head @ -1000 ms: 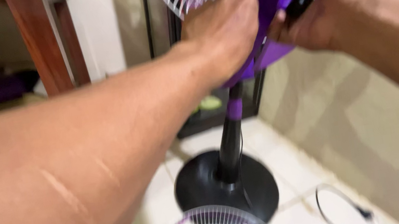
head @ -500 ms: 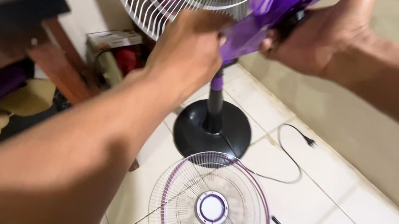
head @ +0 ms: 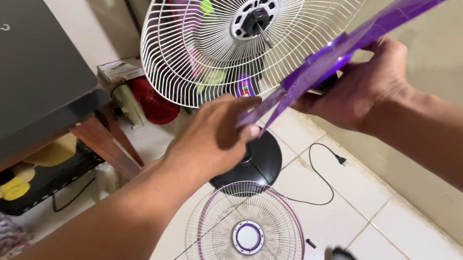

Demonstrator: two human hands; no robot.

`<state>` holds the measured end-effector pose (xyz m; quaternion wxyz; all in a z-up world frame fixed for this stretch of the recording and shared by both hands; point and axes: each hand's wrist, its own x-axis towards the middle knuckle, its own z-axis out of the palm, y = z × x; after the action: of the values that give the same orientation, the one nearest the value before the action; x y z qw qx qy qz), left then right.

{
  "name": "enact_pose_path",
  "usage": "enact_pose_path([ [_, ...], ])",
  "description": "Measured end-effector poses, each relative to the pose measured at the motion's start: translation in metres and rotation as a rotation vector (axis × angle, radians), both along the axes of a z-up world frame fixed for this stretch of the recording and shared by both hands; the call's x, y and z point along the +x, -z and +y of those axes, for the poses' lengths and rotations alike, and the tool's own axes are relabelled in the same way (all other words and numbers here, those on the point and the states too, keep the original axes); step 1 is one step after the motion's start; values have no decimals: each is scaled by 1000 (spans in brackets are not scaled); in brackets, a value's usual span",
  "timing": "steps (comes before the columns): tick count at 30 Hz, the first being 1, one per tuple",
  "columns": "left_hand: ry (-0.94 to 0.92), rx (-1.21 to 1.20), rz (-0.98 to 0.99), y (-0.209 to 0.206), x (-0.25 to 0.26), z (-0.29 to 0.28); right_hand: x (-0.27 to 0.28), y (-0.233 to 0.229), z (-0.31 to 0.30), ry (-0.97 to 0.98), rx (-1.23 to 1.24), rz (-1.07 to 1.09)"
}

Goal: The person disassembles a standing electric fan by removing the front grille, fan blades, and rear grille. They then reassemble the fan by reinstalling the rear grille, fan blades, and front grille.

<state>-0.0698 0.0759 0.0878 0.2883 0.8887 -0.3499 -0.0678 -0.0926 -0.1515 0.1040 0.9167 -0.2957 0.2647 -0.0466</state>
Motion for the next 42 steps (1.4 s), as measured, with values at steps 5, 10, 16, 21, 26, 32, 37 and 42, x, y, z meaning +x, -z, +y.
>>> enact_pose_path([
  [5, -466, -370, 509, 21, 24, 6, 12, 6, -3, 40, -38, 83],
  [10, -942, -509, -117, 14, 54, 23, 33, 26, -18, -53, 91, -34],
  [16, -917, -527, -44, 2, 73, 25, 42, 60, -18, -224, 249, -230],
  [21, -815, -625, -154, 2, 90, 44, 29, 50, -1, -118, -20, -73],
  [26, -420, -707, 170, 7, 95, 45, 30, 40, 4, -431, -574, 23],
  [32, -632, -495, 171, 10, 80, 37, 42, 39, 11, -113, -90, 18],
  [37, -611, -528, 117, 12, 81, 37, 50, 23, 15, 221, 31, 157],
  [42, -629, -505, 95, 13, 81, 37, 54, 12, 26, 208, -34, 277],
])
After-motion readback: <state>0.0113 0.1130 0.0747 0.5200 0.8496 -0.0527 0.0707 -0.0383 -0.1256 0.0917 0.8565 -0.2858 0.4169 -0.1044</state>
